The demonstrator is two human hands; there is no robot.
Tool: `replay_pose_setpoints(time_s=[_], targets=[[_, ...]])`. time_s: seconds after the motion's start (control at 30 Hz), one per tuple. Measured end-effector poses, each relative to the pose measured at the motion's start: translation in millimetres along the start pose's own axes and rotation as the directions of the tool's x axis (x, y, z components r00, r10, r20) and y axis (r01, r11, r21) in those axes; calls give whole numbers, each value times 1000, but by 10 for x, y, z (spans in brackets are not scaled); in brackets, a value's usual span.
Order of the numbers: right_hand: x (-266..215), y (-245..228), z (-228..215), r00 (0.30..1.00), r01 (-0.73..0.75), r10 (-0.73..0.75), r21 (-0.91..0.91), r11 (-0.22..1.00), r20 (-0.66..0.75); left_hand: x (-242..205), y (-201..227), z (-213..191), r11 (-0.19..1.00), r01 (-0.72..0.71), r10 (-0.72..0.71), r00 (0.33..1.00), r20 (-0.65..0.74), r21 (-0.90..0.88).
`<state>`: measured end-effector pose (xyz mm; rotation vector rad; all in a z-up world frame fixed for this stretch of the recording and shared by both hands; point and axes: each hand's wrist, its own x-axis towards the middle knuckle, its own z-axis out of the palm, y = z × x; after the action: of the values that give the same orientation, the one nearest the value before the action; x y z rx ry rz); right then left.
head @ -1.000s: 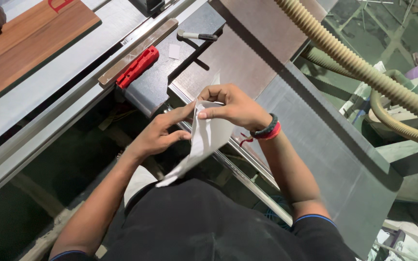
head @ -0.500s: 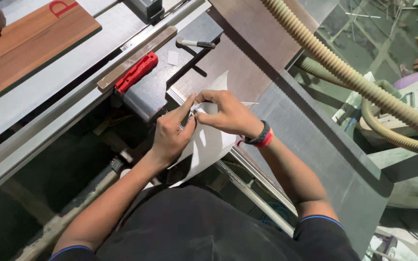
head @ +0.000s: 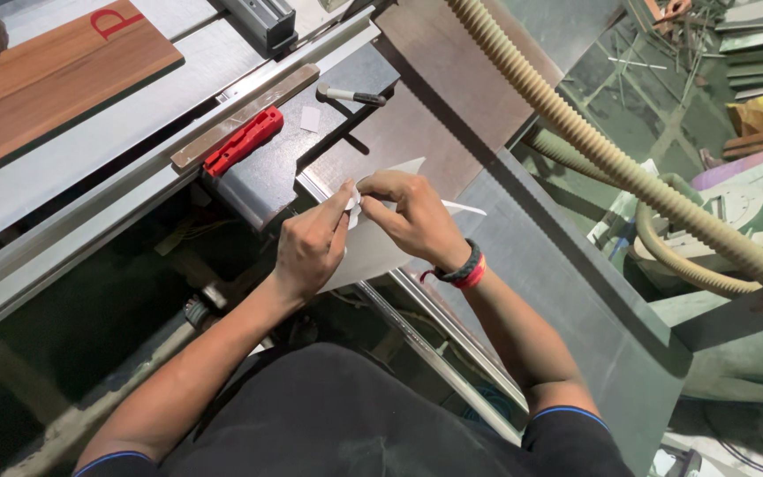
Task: The person applies small white labels to thin wooden strips on a table saw, referencing a printed sheet. They peel labels from a backing sheet and press them onto the wood, then adjust the saw's fence and continue applying labels to additional strips.
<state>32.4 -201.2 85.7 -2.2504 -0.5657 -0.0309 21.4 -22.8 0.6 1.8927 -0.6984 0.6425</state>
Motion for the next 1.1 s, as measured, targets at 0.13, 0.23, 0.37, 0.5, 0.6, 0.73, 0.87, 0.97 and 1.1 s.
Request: replay_pose_setpoints(time_s=[0.13,0.23,0.37,0.5,0.6,0.73,0.87,0.97,1.1], targets=[[2,9,-33,999,-7,6,7,1000,40,-11,13,1,999,37,-37,999,35,9],[8,9,-42,997,3,-4,20,1000,71,-20,19,-18,998,59,-61,997,43,26],[16,36,-66,990,-29,20,64,998,139,-13,40,-46,995,42,-46,998,41,88],[14,115,-85,982,-66,43,122,990,182,-25,66,-61,992,-2,-5,999,50,125],[-12,183,-82,974,-78,32,196,978,224,-62,88,-73,985,-31,23,999,47,168],[-34,227,-104,923,-275,192,223,935,333,-103,108,-119,986,20,-26,999,34,166],[-57,187,-166,938,-173,11,441,881,346,-150,191,-147,952,297,-302,951,-65,-78],[-131,124,-235,930,-235,18,560,795,366,-171,251,-170,824,478,-514,856,-48,-305],[-356,60,-272,918,-289,20,634,717,395,-272,299,-237,714,582,-630,777,6,-389]])
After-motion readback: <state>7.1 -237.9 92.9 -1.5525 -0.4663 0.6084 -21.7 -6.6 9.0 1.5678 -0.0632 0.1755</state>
